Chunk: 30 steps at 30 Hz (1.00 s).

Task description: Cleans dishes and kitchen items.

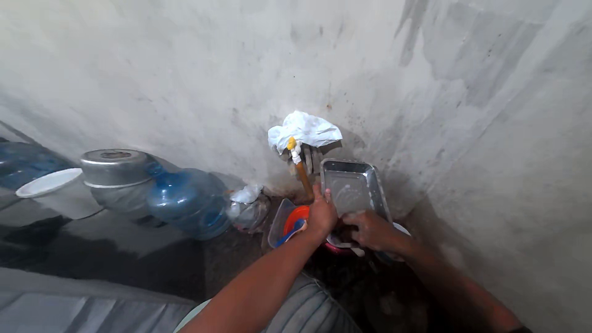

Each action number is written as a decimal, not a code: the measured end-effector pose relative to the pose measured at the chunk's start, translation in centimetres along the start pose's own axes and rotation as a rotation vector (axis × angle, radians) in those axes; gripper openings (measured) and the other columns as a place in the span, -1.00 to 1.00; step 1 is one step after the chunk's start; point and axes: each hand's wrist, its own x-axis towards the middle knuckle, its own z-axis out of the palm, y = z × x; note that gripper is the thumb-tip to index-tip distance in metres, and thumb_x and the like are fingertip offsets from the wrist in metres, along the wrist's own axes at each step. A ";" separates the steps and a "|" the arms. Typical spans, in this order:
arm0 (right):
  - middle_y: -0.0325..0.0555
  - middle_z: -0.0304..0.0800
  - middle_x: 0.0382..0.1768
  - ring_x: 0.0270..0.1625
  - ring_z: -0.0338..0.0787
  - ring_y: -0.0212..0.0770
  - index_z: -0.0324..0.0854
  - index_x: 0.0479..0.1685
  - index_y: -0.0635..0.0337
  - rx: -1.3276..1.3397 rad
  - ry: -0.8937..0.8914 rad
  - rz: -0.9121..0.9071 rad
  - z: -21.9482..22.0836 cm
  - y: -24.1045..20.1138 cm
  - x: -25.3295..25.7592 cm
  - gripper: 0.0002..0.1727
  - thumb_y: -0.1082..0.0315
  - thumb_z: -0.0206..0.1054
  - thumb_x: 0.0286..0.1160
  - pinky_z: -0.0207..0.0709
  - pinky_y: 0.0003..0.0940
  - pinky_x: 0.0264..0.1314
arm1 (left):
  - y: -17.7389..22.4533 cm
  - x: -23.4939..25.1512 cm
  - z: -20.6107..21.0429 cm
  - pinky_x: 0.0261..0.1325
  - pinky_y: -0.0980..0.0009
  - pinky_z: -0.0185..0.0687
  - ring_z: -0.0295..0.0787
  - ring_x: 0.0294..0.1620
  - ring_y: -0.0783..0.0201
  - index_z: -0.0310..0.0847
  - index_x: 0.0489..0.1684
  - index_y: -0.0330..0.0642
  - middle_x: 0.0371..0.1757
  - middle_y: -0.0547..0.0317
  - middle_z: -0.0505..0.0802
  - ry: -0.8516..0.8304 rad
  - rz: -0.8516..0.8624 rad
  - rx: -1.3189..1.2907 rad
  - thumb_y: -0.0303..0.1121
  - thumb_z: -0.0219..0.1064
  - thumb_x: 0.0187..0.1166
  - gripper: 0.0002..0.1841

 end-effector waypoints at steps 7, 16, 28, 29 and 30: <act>0.17 0.85 -0.06 -0.09 0.87 0.14 0.62 0.27 0.17 0.011 0.450 0.176 -2.9 1.4 5.5 -0.65 0.41 0.43 0.52 0.72 0.19 0.01 | 1.6 -2.4 0.4 0.28 -0.17 0.66 0.80 0.18 -0.19 -0.23 0.90 -0.08 0.18 -0.30 0.78 -0.124 0.131 0.214 -0.02 -0.17 0.91 -0.35; 0.25 0.75 0.27 0.01 0.87 0.31 0.71 0.20 0.30 -0.373 0.694 0.189 -3.0 4.4 6.5 -0.66 0.54 0.46 0.43 0.75 0.25 0.04 | 2.1 -3.0 -0.4 0.17 -0.16 0.72 0.81 0.15 -0.19 -0.33 0.94 0.05 0.22 -0.27 0.75 -0.113 0.124 0.418 -0.39 0.28 0.55 -0.05; 0.11 0.87 -0.01 0.00 0.88 0.20 0.77 0.05 0.13 -0.485 0.372 0.473 3.6 5.3 1.4 -0.63 0.08 0.32 0.45 0.69 0.26 0.00 | 1.8 -2.6 -1.3 0.13 -0.19 0.71 0.81 0.10 -0.24 -0.16 0.92 0.03 0.12 -0.30 0.78 -0.053 0.153 0.384 -0.45 0.31 0.51 -0.09; 0.10 0.88 -0.06 -0.04 0.89 0.19 0.79 0.01 0.13 -0.473 0.366 0.453 4.1 4.7 1.2 -0.63 0.07 0.32 0.42 0.70 0.25 -0.03 | 1.7 -2.4 -1.3 0.11 -0.21 0.71 0.81 0.08 -0.25 -0.15 0.91 0.03 0.11 -0.31 0.79 -0.022 0.150 0.359 -0.46 0.31 0.50 -0.09; 0.11 0.89 -0.05 0.00 0.88 0.20 0.80 0.04 0.13 -0.441 0.336 0.440 4.3 4.2 1.0 -0.61 0.07 0.31 0.44 0.69 0.25 0.03 | 1.7 -2.2 -1.4 0.08 -0.24 0.71 0.81 0.06 -0.27 -0.12 0.91 0.06 0.10 -0.33 0.79 0.013 0.140 0.326 -0.48 0.31 0.49 -0.09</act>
